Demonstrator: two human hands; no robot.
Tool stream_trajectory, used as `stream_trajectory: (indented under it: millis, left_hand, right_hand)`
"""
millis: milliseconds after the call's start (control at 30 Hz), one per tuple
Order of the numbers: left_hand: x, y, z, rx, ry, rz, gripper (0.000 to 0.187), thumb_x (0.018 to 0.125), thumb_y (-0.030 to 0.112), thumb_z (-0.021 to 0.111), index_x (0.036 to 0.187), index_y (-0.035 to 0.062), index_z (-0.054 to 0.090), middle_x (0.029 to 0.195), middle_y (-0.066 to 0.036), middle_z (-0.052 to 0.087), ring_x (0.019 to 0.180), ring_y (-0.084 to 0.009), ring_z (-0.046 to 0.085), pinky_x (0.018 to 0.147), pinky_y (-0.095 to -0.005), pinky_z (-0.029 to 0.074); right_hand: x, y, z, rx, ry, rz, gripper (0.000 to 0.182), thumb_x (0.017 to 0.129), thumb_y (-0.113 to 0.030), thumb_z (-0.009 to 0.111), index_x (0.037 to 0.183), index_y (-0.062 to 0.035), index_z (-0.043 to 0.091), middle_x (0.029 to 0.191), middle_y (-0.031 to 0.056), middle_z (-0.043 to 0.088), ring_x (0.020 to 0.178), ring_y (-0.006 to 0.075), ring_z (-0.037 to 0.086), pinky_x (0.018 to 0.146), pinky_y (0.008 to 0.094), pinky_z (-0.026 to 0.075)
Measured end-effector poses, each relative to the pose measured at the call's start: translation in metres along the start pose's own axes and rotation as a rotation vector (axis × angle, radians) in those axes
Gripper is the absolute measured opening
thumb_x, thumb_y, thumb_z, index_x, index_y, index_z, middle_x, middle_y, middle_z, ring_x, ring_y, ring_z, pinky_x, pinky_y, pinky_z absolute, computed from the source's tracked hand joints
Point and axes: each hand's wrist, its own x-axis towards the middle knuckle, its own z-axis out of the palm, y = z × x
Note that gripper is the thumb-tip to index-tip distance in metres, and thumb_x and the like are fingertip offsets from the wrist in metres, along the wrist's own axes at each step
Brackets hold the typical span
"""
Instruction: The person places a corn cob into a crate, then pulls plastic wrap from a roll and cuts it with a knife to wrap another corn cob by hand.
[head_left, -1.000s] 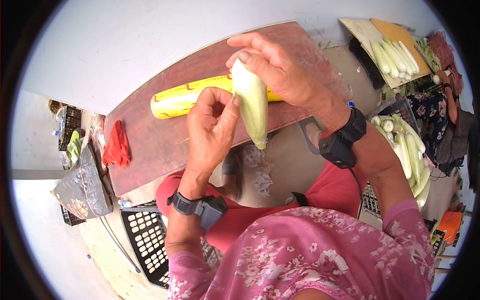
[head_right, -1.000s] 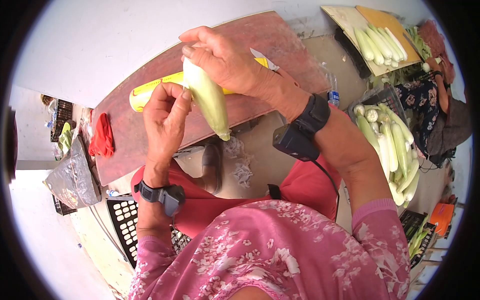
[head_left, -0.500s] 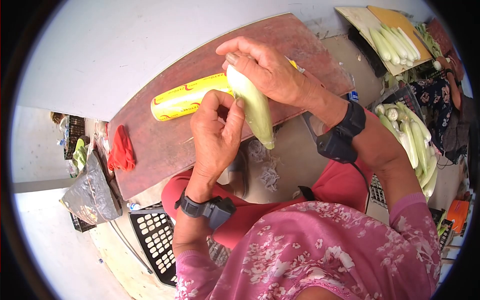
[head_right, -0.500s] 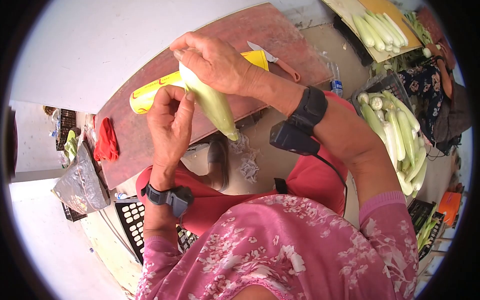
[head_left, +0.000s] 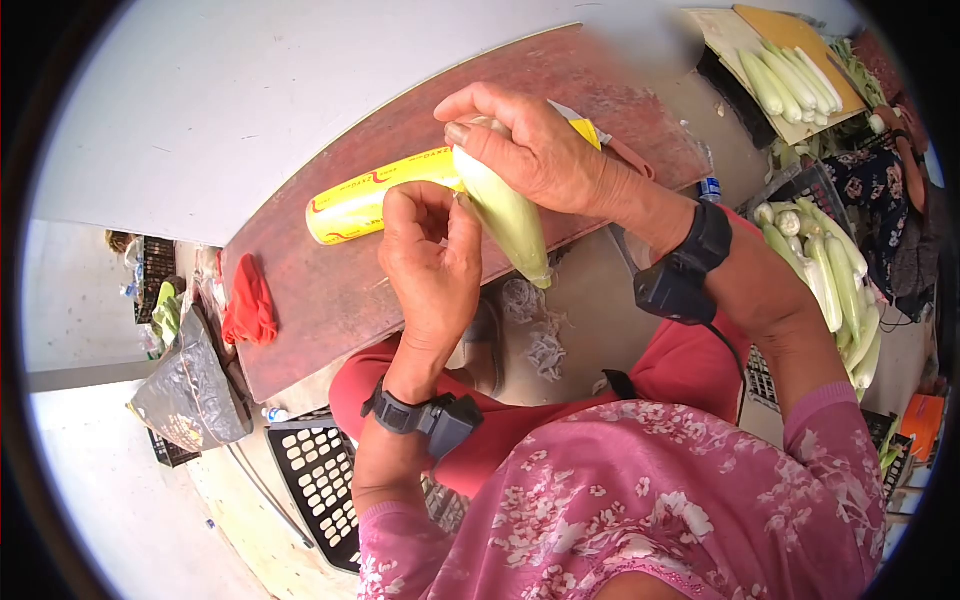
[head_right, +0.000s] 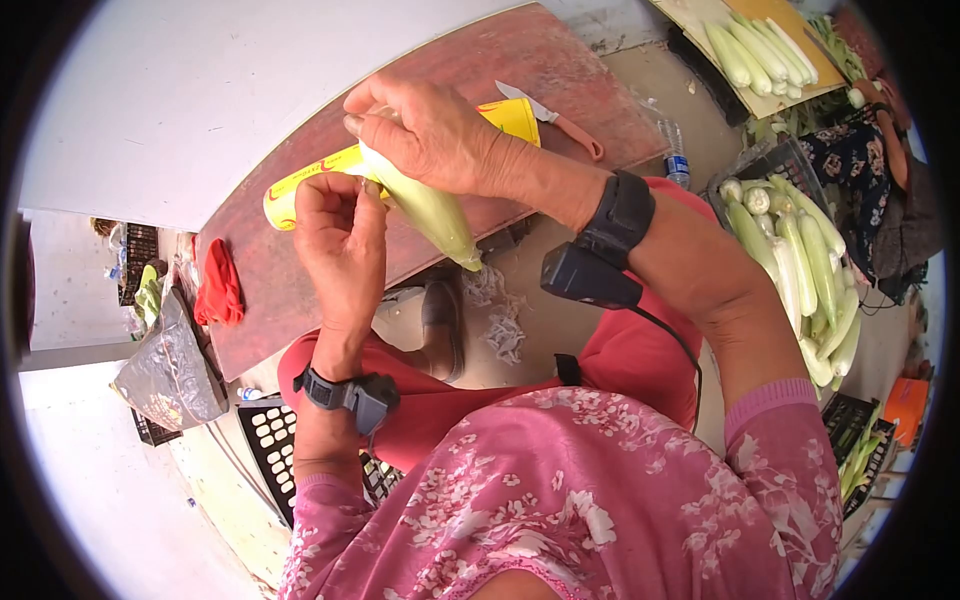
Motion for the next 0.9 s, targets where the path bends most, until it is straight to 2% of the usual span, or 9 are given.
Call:
stream_trajectory:
  millis: [167, 267, 367, 567, 667, 767, 867, 900]
  left_hand:
    - [0.001, -0.004, -0.002, 0.079, -0.05, 0.009, 0.007, 0.088, 0.002, 0.061, 0.093, -0.0016, 0.058, 0.074, -0.004, 0.058, 0.064, -0.0079, 0.053, 0.06, -0.0242, 0.046]
    - [0.002, -0.005, -0.003, 0.075, -0.056, 0.017, 0.004, 0.089, 0.002, 0.061, 0.09, -0.0005, 0.058, 0.076, -0.005, 0.058, 0.064, -0.01, 0.053, 0.06, -0.0259, 0.046]
    - [0.004, -0.007, -0.004, 0.177, -0.013, 0.144, 0.005, 0.089, 0.002, 0.061, 0.088, 0.0004, 0.056, 0.077, -0.006, 0.056, 0.063, -0.0132, 0.054, 0.059, -0.028, 0.046]
    - [0.002, 0.0, -0.005, 0.298, -0.003, 0.149, 0.005, 0.089, 0.002, 0.06, 0.088, 0.0011, 0.055, 0.076, -0.01, 0.055, 0.062, -0.0186, 0.055, 0.059, -0.0302, 0.047]
    - [0.001, 0.002, -0.005, 0.382, 0.005, 0.299, 0.005, 0.089, 0.001, 0.059, 0.09, 0.0012, 0.055, 0.074, -0.012, 0.055, 0.061, -0.0204, 0.054, 0.059, -0.0312, 0.046]
    - [-0.002, 0.005, -0.004, 0.296, -0.004, 0.142, 0.004, 0.09, 0.003, 0.058, 0.09, 0.0012, 0.055, 0.072, -0.008, 0.057, 0.061, -0.0156, 0.053, 0.058, -0.0277, 0.045]
    - [0.004, 0.002, -0.008, -0.102, -0.055, -0.14, 0.008, 0.093, 0.008, 0.057, 0.09, 0.0004, 0.057, 0.074, -0.002, 0.058, 0.062, -0.0084, 0.052, 0.057, -0.0219, 0.042]
    - [0.004, 0.003, -0.009, -0.142, -0.067, -0.167, 0.009, 0.094, 0.009, 0.057, 0.09, 0.0009, 0.057, 0.074, -0.002, 0.058, 0.062, -0.0079, 0.051, 0.056, -0.0217, 0.042]
  right_hand:
    - [0.0, -0.002, 0.0, -0.026, 0.008, -0.012, 0.034, 0.096, -0.026, 0.051, 0.117, 0.0, 0.053, 0.096, 0.0083, 0.062, 0.09, 0.0135, 0.059, 0.08, 0.0283, 0.048]
    - [0.001, 0.001, 0.001, -0.009, -0.004, 0.005, 0.033, 0.096, -0.025, 0.05, 0.117, 0.0005, 0.053, 0.097, 0.0088, 0.062, 0.091, 0.0137, 0.059, 0.081, 0.0286, 0.048]
    - [0.001, 0.004, 0.003, -0.035, 0.028, -0.025, 0.033, 0.096, -0.025, 0.05, 0.117, 0.0009, 0.053, 0.098, 0.0092, 0.062, 0.092, 0.0143, 0.058, 0.081, 0.029, 0.047]
    - [0.001, 0.005, 0.005, -0.043, 0.025, 0.002, 0.033, 0.096, -0.024, 0.05, 0.116, 0.0011, 0.053, 0.098, 0.0096, 0.063, 0.092, 0.015, 0.059, 0.081, 0.0297, 0.047]
    - [0.002, 0.006, 0.006, -0.044, 0.031, -0.011, 0.032, 0.096, -0.024, 0.05, 0.116, 0.0011, 0.054, 0.098, 0.0095, 0.063, 0.092, 0.0144, 0.059, 0.08, 0.0295, 0.047]
    - [-0.001, 0.006, 0.008, -0.002, 0.042, -0.002, 0.031, 0.097, -0.023, 0.049, 0.115, 0.0009, 0.054, 0.097, 0.0094, 0.062, 0.092, 0.0136, 0.058, 0.08, 0.0289, 0.047]
    - [0.0, 0.009, 0.006, -0.035, 0.004, -0.039, 0.029, 0.098, -0.022, 0.048, 0.115, 0.0007, 0.055, 0.097, 0.0092, 0.062, 0.091, 0.0132, 0.058, 0.08, 0.0286, 0.047]
    - [0.0, 0.009, 0.006, -0.037, -0.003, -0.038, 0.029, 0.098, -0.022, 0.048, 0.115, 0.0006, 0.055, 0.097, 0.0091, 0.062, 0.091, 0.013, 0.058, 0.079, 0.0285, 0.047]
